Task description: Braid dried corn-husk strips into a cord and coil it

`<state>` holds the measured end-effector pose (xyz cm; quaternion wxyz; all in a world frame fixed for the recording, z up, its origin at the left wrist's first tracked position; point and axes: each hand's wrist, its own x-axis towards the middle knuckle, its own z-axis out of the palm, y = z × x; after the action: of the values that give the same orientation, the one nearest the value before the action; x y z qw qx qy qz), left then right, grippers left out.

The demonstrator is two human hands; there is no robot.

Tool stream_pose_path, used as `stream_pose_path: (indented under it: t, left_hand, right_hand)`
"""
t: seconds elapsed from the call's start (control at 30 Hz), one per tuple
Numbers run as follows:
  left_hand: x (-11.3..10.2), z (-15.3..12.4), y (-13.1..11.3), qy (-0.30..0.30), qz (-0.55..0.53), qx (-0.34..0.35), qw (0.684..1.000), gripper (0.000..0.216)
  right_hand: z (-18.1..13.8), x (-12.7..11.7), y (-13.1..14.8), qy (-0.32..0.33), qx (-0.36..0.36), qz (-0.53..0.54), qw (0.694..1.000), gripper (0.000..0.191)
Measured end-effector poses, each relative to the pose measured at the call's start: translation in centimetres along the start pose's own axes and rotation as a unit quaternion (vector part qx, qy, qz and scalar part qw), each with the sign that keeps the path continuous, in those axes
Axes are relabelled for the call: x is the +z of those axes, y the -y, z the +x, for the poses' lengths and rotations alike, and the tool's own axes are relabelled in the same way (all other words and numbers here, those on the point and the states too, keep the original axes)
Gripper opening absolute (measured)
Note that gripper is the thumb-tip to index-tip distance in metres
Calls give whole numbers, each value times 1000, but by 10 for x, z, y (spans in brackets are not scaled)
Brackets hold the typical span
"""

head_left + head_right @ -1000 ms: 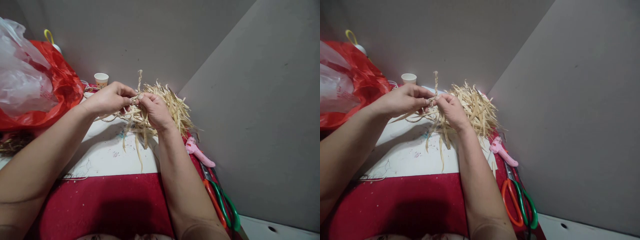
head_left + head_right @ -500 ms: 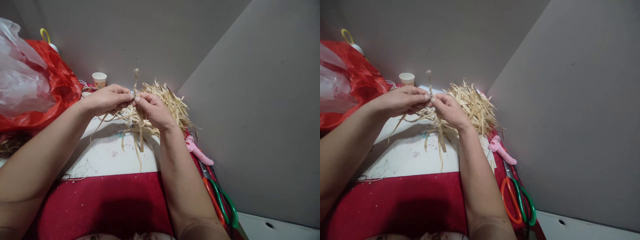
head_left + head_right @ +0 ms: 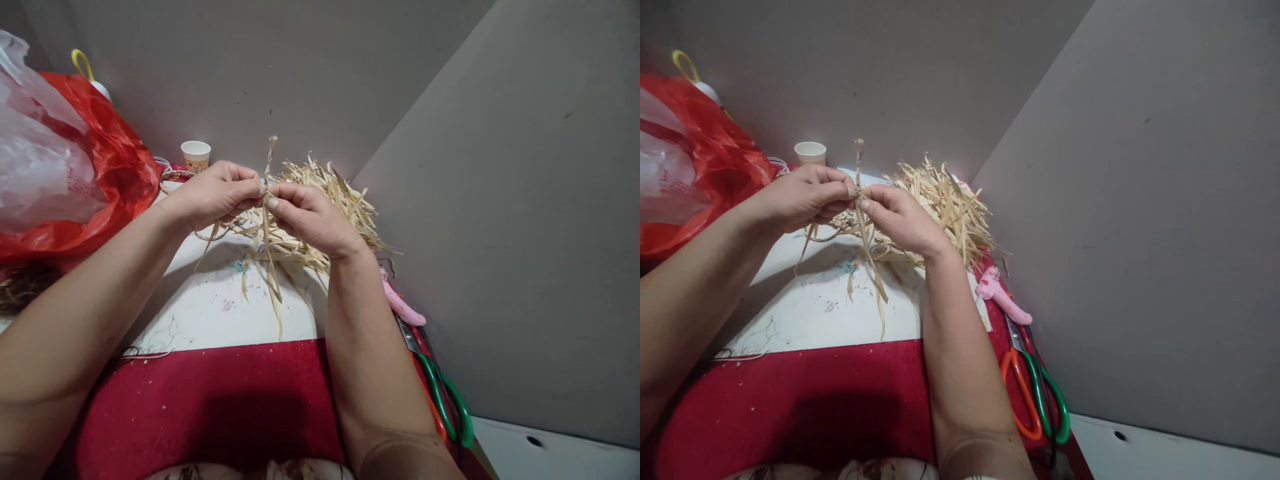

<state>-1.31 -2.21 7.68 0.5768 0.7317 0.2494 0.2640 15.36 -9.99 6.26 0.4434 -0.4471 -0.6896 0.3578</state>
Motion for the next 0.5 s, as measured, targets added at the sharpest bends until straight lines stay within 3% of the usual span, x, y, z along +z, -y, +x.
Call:
stream_pose_path:
  t: [0.23, 0.37, 0.5]
  left_hand:
    - [7, 2, 4, -71, 114, 59, 989, 21]
    - [13, 3, 8, -130, 173, 111, 970, 21]
    - [18, 6, 13, -179, 151, 144, 961, 21]
  right_hand:
    - [2, 1, 6, -89, 34, -159, 983, 23]
    - [3, 5, 12, -104, 78, -161, 978, 29]
    - [5, 17, 17, -104, 93, -163, 977, 29]
